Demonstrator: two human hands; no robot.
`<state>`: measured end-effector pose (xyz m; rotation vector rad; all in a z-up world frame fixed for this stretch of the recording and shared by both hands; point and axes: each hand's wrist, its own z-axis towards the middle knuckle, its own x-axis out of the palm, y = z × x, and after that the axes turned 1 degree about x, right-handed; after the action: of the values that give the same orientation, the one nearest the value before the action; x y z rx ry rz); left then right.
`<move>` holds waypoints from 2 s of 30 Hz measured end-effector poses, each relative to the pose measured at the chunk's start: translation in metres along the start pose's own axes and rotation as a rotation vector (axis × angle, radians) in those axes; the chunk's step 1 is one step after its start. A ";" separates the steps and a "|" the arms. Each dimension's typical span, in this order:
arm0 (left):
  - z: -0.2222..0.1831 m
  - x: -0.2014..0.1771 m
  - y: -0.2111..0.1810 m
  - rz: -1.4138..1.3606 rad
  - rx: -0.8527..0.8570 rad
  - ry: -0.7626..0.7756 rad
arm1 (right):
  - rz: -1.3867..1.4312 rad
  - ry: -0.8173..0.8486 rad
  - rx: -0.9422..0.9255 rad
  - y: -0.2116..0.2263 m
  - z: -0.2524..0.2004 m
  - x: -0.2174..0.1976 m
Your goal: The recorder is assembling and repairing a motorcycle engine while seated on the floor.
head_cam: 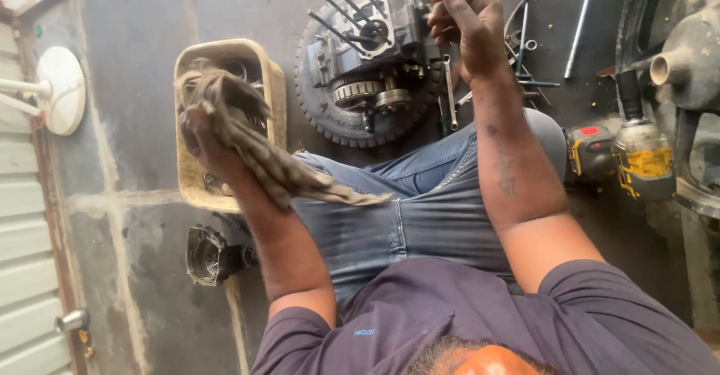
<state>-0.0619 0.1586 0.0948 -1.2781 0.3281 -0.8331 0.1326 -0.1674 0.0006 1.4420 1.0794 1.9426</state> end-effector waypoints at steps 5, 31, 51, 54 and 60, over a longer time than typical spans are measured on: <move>0.005 -0.006 0.056 0.258 -0.063 -0.092 | -0.224 -0.128 0.016 -0.015 0.007 -0.006; -0.042 0.048 0.103 1.019 0.404 0.681 | -0.766 -0.098 -0.052 -0.041 0.022 0.008; -0.061 0.126 0.126 1.409 0.617 0.428 | -0.921 -0.119 -0.115 -0.046 0.024 -0.005; -0.064 0.122 0.117 1.450 0.646 0.454 | -0.916 -0.117 -0.096 -0.048 0.024 -0.007; -0.052 0.080 0.115 1.501 0.399 0.574 | -0.903 -0.107 -0.122 -0.044 0.023 -0.007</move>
<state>0.0003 0.0718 -0.0099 -0.1486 1.2878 0.1015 0.1537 -0.1405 -0.0359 0.7562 1.2384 1.2324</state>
